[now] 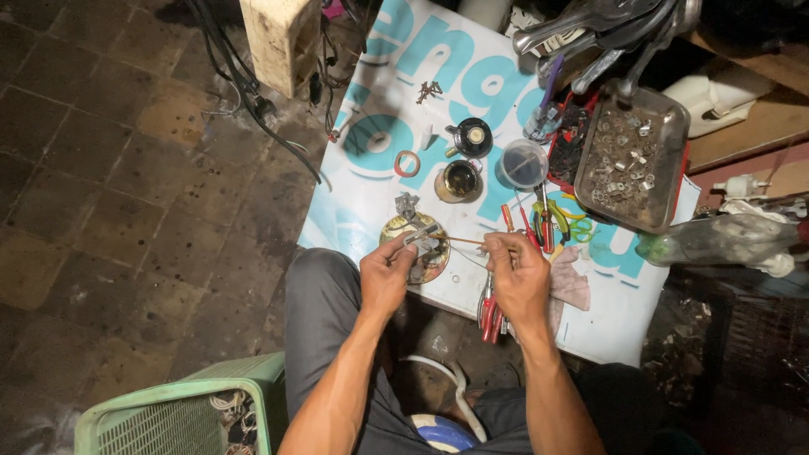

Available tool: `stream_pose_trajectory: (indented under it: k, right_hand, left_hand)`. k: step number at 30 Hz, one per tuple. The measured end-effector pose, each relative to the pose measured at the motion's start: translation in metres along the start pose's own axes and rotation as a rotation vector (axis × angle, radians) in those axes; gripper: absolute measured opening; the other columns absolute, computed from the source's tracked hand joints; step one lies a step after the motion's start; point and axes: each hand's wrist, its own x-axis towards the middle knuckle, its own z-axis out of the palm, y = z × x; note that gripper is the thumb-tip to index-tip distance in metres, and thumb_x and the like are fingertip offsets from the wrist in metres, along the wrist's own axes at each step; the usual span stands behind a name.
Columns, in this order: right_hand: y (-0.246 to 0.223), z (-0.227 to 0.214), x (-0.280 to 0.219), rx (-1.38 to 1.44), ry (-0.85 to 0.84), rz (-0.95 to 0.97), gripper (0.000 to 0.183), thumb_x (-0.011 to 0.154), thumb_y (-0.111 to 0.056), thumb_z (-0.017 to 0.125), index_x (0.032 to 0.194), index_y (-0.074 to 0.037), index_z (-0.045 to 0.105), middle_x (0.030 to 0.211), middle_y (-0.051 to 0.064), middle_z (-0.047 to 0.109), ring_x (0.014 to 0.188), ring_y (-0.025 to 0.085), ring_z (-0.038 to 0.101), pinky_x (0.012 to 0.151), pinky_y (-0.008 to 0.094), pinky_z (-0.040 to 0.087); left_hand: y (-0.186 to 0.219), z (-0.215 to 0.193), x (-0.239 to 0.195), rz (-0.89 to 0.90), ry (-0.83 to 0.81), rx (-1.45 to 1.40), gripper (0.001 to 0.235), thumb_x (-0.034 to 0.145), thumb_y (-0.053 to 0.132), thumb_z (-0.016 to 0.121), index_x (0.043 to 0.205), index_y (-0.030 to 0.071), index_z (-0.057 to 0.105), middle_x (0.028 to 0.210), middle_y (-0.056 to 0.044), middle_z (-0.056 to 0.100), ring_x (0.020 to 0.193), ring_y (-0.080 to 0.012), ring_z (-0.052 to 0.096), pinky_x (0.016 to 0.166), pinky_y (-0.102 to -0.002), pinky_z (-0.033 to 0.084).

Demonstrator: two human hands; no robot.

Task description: The person sits at a cluttered workbench and sorts through a tray of small electronic components. They pick up a small white plastic part, examine it, and then use a thin metal tool to scrape or clean a surface on a small plate. They continue to handle and inspect various small parts and wires throughout the clip.

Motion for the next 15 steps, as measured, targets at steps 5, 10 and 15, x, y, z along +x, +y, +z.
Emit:
stream_pose_trajectory:
  k: [5,10,15]
  right_hand:
    - [0.001,0.005,-0.006,-0.129,0.012,-0.2,0.014,0.1,-0.013,0.066,0.093,-0.003,0.073,0.082,0.013,0.072,0.055,0.018,0.064,0.054,0.03,0.056]
    - [-0.006,0.01,-0.006,-0.19,0.02,-0.288,0.012,0.099,-0.012,0.067,0.091,-0.006,0.073,0.081,0.009,0.072,0.059,0.018,0.066,0.056,0.03,0.056]
    - [-0.022,0.014,-0.008,-0.247,0.028,-0.343,0.01,0.097,-0.011,0.068,0.091,-0.007,0.074,0.083,0.007,0.073,0.068,0.024,0.071,0.061,0.032,0.057]
  left_hand:
    - [0.01,0.003,-0.005,0.005,-0.005,0.023,0.033,0.089,0.01,0.073,0.121,0.0,0.072,0.092,-0.014,0.077,0.082,-0.0103,0.067,0.076,-0.03,0.061]
    - [0.009,0.003,-0.004,0.003,0.005,0.023,0.034,0.089,0.011,0.074,0.121,-0.001,0.071,0.094,-0.015,0.077,0.083,-0.0111,0.067,0.076,-0.03,0.061]
    - [0.004,0.002,-0.004,-0.001,0.015,0.022,0.035,0.088,0.012,0.075,0.121,0.001,0.072,0.095,-0.015,0.077,0.084,-0.0112,0.068,0.076,-0.029,0.061]
